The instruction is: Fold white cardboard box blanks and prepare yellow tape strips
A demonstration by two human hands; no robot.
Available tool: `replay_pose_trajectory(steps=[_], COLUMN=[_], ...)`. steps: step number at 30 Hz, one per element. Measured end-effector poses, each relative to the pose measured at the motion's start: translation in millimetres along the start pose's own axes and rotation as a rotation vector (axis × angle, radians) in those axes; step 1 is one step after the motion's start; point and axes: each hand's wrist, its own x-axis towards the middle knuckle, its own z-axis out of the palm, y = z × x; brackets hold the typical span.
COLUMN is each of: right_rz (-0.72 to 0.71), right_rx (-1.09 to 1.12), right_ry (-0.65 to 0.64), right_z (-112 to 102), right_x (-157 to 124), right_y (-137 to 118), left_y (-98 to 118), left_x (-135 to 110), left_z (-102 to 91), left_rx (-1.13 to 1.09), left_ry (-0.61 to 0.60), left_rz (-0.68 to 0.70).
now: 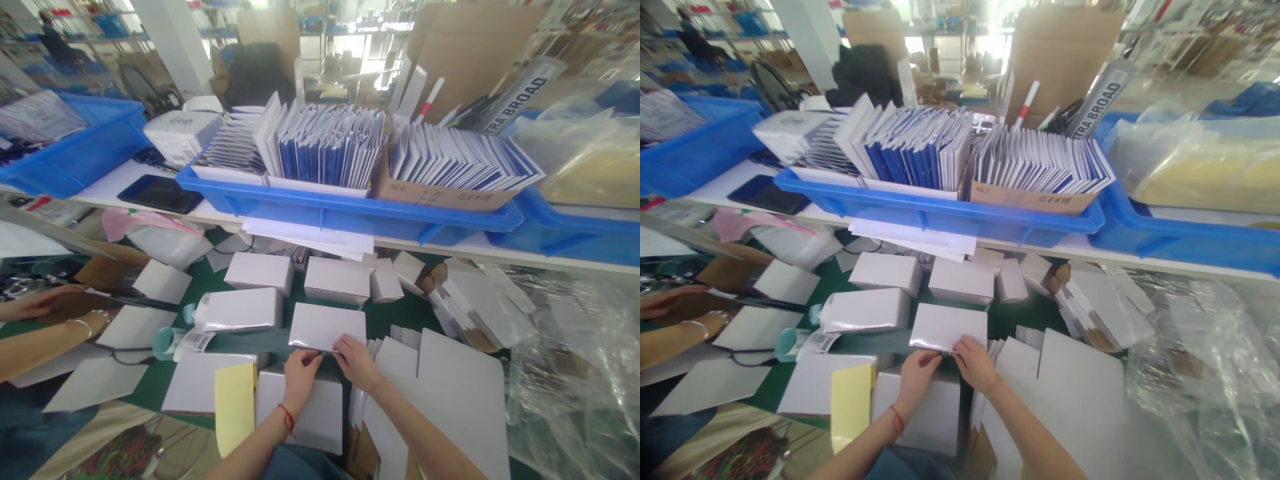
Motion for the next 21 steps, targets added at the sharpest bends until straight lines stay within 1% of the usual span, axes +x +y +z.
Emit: replay_pose_trajectory(steps=[3, 6, 13, 17, 21], right_rz=[0.001, 0.0, -0.014, -0.028, -0.043], right_rx=[0.004, 0.006, 0.004, 0.003, 0.005], right_ry=[0.012, 0.021, 0.031, 0.032, 0.042], right_z=[1.3, 1.0, 1.5, 1.4, 0.5], right_x=[-0.6, 0.3, 1.5, 1.4, 2.8], right_y=[1.3, 1.8, 2.2, 2.3, 2.0], left_y=[3.8, 9.0, 8.9, 9.0, 13.3], left_x=[5.8, 11.6, 13.2, 17.3, 18.6], left_z=[12.4, 16.6, 11.9, 16.7, 15.7], left_rx=[-0.051, -0.052, -0.068, -0.132, -0.234], left_ry=[0.014, 0.033, 0.021, 0.041, 0.007], left_rz=[-0.108, -0.183, -0.231, -0.309, -0.32])
